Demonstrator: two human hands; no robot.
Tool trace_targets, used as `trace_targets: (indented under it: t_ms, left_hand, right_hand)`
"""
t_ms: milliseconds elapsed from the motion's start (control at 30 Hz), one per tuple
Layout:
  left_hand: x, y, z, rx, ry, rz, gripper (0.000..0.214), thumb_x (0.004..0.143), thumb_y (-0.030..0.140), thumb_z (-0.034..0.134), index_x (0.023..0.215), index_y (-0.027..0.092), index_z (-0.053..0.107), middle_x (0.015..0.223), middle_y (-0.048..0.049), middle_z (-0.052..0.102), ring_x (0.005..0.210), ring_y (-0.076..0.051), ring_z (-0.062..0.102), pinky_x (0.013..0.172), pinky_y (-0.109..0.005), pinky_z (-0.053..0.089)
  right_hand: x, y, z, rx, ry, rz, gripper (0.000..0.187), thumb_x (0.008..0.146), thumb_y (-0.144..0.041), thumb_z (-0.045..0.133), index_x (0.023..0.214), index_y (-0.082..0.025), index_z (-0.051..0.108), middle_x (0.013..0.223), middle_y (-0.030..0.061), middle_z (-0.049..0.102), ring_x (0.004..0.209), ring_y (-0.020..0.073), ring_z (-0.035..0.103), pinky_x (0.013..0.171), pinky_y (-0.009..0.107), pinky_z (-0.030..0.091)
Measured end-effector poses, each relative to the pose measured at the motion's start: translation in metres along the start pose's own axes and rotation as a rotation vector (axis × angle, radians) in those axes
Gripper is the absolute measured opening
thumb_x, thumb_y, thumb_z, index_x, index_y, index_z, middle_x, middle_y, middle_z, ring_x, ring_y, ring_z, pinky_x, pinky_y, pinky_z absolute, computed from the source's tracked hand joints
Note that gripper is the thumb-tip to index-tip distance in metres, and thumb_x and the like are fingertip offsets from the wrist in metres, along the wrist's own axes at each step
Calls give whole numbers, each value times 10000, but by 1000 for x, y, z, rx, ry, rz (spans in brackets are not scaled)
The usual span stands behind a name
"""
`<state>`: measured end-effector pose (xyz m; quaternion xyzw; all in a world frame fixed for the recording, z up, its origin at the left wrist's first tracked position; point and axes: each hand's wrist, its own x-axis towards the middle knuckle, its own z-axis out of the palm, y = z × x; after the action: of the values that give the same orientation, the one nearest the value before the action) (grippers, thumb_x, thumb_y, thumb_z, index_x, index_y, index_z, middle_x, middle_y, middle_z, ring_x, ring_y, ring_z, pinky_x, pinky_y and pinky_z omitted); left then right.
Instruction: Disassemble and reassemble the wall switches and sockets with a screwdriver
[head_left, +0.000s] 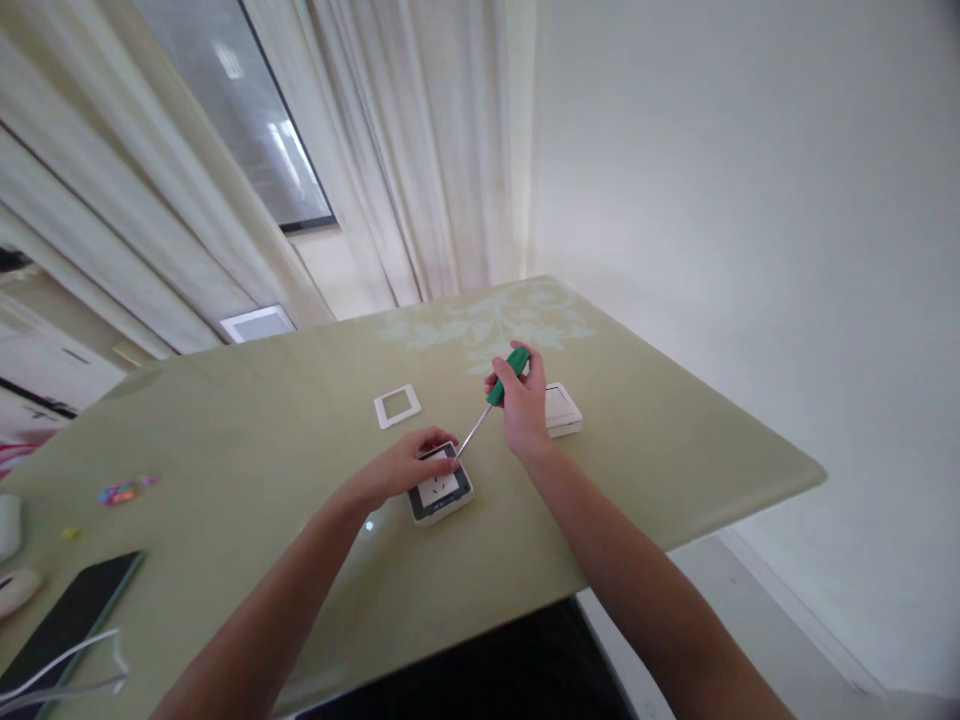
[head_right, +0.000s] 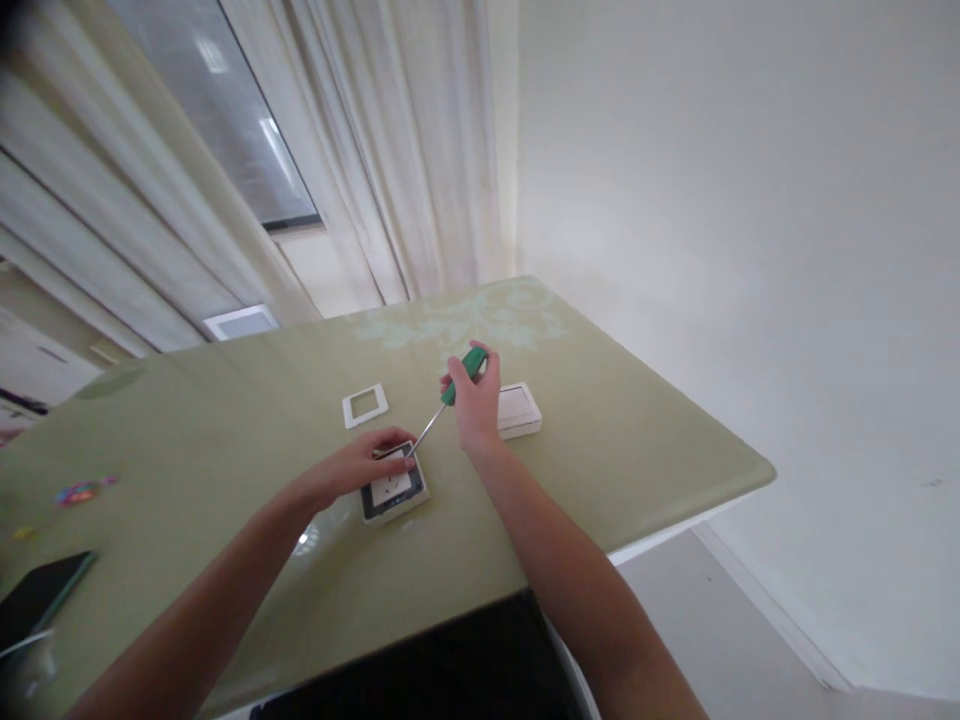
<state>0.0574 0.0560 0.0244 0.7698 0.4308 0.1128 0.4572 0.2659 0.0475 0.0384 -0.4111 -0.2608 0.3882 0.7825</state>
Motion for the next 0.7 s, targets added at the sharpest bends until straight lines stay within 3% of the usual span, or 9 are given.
trace_targets:
  t_ms: [100, 200, 300, 400, 533, 700]
  left_hand:
    - [-2, -6, -1, -72, -42, 18, 627, 878, 645, 755, 1301, 182, 738, 1100, -89, 809, 888, -262, 782, 751, -358, 639]
    - [-12, -15, -9, -97, -46, 40, 585, 897, 610, 789, 1314, 201, 755, 1142, -88, 807, 907, -258, 773, 753, -345, 628]
    - [-26, -27, -19, -108, -30, 55, 565, 894, 592, 833, 1321, 227, 778, 1206, -85, 806, 981, -275, 771, 804, -353, 625]
    - [-38, -39, -24, -139, -16, 62, 546, 937, 601, 800, 1344, 238, 777, 1238, -84, 808, 1041, -287, 770, 852, -363, 623]
    - [-44, -48, -22, -137, 59, 106, 420, 1044, 561, 686, 1299, 244, 789, 1229, -72, 819, 1065, -278, 769, 876, -365, 612]
    - [-44, -47, -17, -94, 113, 184, 262, 1077, 474, 670, 1154, 273, 819, 1095, -25, 820, 983, -240, 757, 866, -346, 584]
  right_hand:
    - [-9, -9, 2, -62, -65, -76, 591, 838, -425, 845, 1340, -288, 565, 697, -99, 681, 569, 124, 656, 484, 191, 465]
    - [-19, -22, 10, -128, -146, -167, 485, 857, -391, 871, 1238, -301, 586, 708, -123, 624, 507, 95, 618, 444, 182, 468]
    - [-28, -36, 26, -227, -337, -388, 310, 956, -319, 808, 1177, -289, 593, 736, -118, 596, 457, 73, 587, 409, 177, 463]
    - [-32, -43, 48, -278, -507, -565, 263, 982, -244, 785, 1182, -274, 617, 767, -93, 622, 480, 62, 568, 430, 174, 452]
    - [-33, -35, 72, -274, -622, -678, 283, 957, -190, 795, 1189, -259, 648, 821, -63, 638, 549, 72, 588, 518, 197, 511]
    - [-33, -18, 78, -306, -675, -788, 277, 927, -128, 797, 1159, -227, 680, 965, -11, 694, 685, 93, 657, 660, 236, 603]
